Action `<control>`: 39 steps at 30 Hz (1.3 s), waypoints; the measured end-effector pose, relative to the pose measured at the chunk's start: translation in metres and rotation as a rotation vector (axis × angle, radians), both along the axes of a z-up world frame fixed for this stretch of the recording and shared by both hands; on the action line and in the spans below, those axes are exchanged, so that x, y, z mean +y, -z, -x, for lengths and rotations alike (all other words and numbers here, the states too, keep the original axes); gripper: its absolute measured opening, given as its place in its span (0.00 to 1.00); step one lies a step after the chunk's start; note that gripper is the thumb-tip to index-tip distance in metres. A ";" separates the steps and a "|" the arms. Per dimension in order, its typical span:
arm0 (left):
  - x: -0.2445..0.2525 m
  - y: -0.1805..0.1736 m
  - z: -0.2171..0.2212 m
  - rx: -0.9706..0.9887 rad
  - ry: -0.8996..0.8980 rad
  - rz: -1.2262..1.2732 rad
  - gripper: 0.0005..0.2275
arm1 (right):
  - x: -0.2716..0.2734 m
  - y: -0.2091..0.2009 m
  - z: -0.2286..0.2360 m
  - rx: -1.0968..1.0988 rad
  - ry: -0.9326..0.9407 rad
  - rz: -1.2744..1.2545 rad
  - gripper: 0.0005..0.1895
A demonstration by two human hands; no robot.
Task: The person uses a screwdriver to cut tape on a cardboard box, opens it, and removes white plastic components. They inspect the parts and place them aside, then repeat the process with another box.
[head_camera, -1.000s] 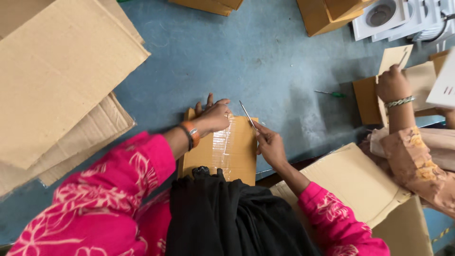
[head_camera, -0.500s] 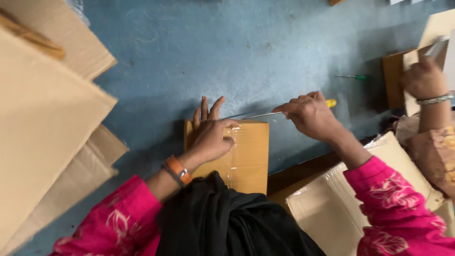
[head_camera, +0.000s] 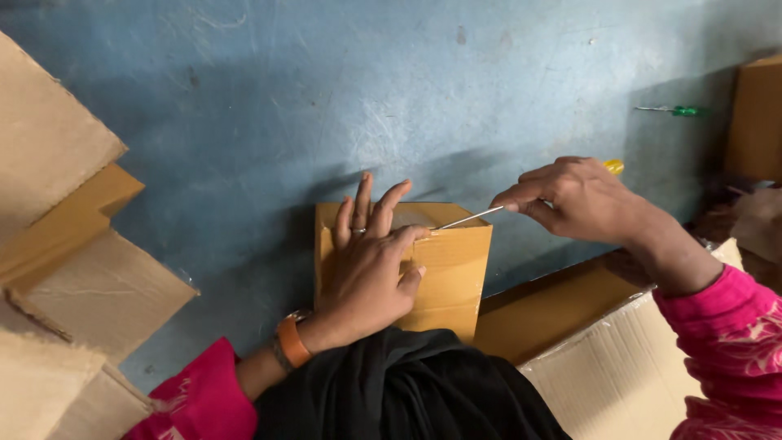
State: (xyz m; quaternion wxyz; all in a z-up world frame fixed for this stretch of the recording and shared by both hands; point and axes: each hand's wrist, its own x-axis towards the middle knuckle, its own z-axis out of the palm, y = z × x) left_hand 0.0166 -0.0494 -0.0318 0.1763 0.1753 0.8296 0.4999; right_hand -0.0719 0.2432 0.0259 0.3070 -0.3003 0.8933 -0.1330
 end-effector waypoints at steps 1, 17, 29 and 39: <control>0.000 0.000 0.000 0.000 0.004 -0.007 0.17 | -0.001 0.005 -0.001 -0.020 0.015 0.024 0.10; 0.009 0.012 -0.016 0.222 -0.079 0.020 0.14 | 0.008 0.054 -0.087 0.143 0.428 0.221 0.04; 0.009 0.017 -0.021 0.315 -0.112 0.035 0.14 | 0.007 0.120 -0.121 -0.233 0.935 0.603 0.14; 0.000 0.020 0.048 0.136 0.120 0.136 0.08 | -0.011 0.006 -0.123 -0.254 0.960 0.607 0.23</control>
